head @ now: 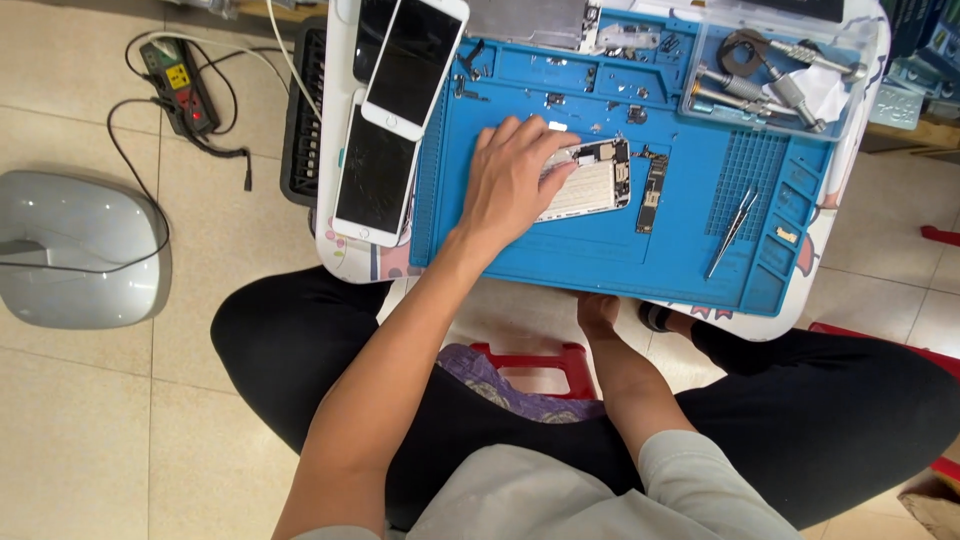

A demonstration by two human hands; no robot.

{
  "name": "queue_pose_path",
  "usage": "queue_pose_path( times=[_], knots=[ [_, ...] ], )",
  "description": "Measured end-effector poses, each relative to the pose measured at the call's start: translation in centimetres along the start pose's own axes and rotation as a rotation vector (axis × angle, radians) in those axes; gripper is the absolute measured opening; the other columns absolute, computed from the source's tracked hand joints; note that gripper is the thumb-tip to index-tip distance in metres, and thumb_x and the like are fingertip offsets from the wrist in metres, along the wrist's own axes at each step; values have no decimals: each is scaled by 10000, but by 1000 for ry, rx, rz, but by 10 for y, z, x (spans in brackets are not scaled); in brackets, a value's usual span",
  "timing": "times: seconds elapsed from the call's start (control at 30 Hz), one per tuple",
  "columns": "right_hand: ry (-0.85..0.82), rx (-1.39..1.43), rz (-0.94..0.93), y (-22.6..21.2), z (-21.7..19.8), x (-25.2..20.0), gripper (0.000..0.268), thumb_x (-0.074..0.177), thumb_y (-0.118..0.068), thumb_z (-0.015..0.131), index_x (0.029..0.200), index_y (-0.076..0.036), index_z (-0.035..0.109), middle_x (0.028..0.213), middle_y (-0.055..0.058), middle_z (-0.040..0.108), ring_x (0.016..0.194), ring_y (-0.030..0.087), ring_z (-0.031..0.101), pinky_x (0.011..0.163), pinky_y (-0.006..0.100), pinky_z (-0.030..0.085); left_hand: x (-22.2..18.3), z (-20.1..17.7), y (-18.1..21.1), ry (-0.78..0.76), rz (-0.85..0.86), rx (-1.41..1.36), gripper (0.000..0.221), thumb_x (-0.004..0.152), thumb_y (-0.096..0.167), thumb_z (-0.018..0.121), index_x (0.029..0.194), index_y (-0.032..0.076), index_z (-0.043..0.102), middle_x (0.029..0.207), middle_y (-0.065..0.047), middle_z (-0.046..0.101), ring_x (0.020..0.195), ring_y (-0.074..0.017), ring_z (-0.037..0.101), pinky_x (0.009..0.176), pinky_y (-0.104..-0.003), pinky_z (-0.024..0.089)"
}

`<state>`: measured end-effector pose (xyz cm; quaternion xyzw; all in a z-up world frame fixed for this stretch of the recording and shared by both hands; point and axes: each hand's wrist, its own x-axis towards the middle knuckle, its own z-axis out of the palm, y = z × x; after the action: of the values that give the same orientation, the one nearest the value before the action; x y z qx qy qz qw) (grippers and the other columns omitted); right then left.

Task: The person sits cross-legged on the floor and uses a screwdriver to remove screws from a disassembled smartphone placed on a blue work mat. They then use tweezers to carefully lift and remove small internal components from the device's motherboard.

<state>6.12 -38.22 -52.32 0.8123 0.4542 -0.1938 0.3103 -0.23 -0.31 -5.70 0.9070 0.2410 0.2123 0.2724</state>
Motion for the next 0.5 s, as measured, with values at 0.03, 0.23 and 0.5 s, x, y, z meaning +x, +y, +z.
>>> queue_pose_path(
  times=[0.03,0.23,0.5],
  knots=[
    [-1,-18,5,2,-10,-3,237,1009,-278,514,1016,-304,750,921,-22,748,815,261,675,665,394,338,-1,2,-1,7,4,0,209,964,303,763,1164,267,712,923,58,557,922,-192,597,855,-398,478],
    [50,-25,50,-3,-4,0,151,984,-259,573,988,-267,724,881,8,710,794,273,649,653,401,342,-1,2,-2,20,6,8,208,961,307,767,1160,269,715,922,56,559,925,-182,595,867,-388,475],
    [-104,83,73,-6,-13,11,102,938,-315,682,992,-273,756,987,-18,765,930,255,718,695,406,427,2,3,0,10,-5,-3,207,959,295,772,1157,259,725,915,52,567,924,-178,596,879,-389,471]
  ],
)
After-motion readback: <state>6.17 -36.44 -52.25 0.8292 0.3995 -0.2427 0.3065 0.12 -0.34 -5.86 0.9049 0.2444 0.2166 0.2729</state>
